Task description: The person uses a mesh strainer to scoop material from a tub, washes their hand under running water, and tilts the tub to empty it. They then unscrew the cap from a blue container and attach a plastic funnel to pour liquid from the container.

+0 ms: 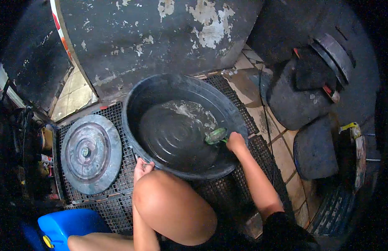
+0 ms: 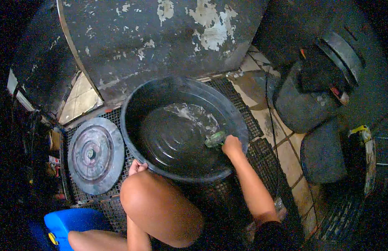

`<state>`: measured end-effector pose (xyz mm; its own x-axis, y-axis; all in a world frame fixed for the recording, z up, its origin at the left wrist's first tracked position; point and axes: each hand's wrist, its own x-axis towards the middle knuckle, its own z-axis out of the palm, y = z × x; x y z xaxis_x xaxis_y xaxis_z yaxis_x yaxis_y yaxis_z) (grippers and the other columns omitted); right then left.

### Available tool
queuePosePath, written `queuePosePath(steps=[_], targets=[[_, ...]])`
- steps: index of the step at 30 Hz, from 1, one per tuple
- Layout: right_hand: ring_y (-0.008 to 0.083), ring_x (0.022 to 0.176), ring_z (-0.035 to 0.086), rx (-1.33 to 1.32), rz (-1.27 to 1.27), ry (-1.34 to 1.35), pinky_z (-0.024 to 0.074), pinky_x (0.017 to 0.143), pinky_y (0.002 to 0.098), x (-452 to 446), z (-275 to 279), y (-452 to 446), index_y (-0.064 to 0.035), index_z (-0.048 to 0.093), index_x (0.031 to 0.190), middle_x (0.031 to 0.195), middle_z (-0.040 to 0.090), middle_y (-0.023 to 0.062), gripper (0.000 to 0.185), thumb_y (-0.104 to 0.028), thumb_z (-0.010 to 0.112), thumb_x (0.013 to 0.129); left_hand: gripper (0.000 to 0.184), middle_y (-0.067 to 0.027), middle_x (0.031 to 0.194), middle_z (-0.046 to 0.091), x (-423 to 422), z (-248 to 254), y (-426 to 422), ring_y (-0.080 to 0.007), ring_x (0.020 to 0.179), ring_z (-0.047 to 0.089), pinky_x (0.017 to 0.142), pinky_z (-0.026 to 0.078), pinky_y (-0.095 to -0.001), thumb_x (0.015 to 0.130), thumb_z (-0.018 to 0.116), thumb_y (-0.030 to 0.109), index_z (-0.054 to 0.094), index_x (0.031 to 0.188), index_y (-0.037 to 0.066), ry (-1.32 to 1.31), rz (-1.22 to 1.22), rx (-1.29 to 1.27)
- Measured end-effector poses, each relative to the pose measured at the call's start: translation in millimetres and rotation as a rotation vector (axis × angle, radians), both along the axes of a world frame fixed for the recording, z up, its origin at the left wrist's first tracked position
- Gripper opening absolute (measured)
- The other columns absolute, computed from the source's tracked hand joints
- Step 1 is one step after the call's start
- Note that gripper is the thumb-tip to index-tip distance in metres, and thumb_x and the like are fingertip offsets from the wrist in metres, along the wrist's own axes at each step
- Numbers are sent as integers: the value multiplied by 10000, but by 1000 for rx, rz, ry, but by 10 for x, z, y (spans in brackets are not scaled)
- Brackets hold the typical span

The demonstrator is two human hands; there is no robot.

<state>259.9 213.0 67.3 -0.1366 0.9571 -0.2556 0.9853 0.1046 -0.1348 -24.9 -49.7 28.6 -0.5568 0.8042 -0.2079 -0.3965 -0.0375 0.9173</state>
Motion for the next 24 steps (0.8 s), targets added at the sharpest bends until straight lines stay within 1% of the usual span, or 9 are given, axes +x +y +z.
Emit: queuePosePath(steps=[4, 6, 7, 8, 13, 16, 19, 21, 24], targets=[[384, 1070, 637, -43, -11, -79, 529, 898, 450, -188, -336, 349, 12, 681, 1015, 1089, 674, 235, 285, -125, 707, 766, 185, -66, 786, 671, 59, 114, -9, -87, 603, 590, 552, 471, -254, 955, 621, 103, 463, 1050, 82, -113, -56, 154], [372, 1083, 637, -54, -18, -93, 531, 906, 443, -211, -457, 477, 9, 685, 1016, 1102, 673, 232, 296, -115, 723, 750, 203, -63, 847, 652, 92, 246, 8, -181, 633, 654, 533, 542, -323, 937, 622, 97, 431, 1007, 101, -148, -103, 56], [378, 1082, 636, -83, 4, -127, 530, 906, 446, -218, -491, 520, 11, 687, 1034, 1116, 668, 236, 279, -115, 675, 787, 219, -108, 862, 676, 73, 231, 38, -229, 593, 686, 483, 566, -353, 942, 613, 104, 406, 1014, 96, -137, -107, 71], [384, 1081, 635, -112, 26, -161, 529, 906, 448, -234, -527, 568, 13, 688, 1053, 1130, 663, 241, 271, -115, 627, 823, 219, -108, 862, 676, 69, 241, 48, -229, 593, 686, 483, 566, -353, 942, 613, 104, 406, 1014, 96, -140, -104, 67], [365, 1095, 638, -68, -48, -126, 531, 915, 429, -185, -799, 755, 6, 681, 1078, 1150, 666, 213, 286, -135, 622, 838, 198, -149, 923, 690, 85, 534, 89, -256, 678, 711, 546, 598, -365, 955, 581, 83, 421, 1070, 62, -259, -165, 70], [361, 1090, 641, 21, -64, -73, 532, 917, 430, -162, -956, 857, 2, 697, 1027, 1132, 674, 214, 303, -154, 714, 768, 261, -199, 970, 697, 69, 437, 123, -253, 745, 721, 630, 602, -341, 985, 539, 76, 401, 1198, 16, -219, -193, 160], [359, 1085, 645, -3, -162, -117, 532, 916, 434, -219, -990, 982, -8, 685, 1052, 1149, 667, 209, 307, -172, 694, 793, 277, -207, 977, 695, 85, 585, 148, -261, 755, 723, 642, 603, -342, 990, 524, 77, 388, 1219, -1, -251, -209, 158], [355, 1077, 649, 41, -84, -184, 535, 899, 453, -232, -1006, 1050, -55, 680, 1074, 1148, 673, 176, 252, -165, 597, 863, 277, -206, 971, 697, 61, 595, 142, -266, 762, 723, 648, 603, -341, 992, 517, 73, 387, 1224, -2, -246, -227, 120], [365, 1064, 652, 83, -42, -153, 534, 910, 442, -313, -1004, 1129, -25, 674, 1056, 1137, 670, 196, 287, -165, 671, 805, 282, -203, 955, 701, 23, 516, 141, -271, 776, 724, 652, 601, -338, 992, 509, 62, 383, 1235, -2, -224, -250, 55]])
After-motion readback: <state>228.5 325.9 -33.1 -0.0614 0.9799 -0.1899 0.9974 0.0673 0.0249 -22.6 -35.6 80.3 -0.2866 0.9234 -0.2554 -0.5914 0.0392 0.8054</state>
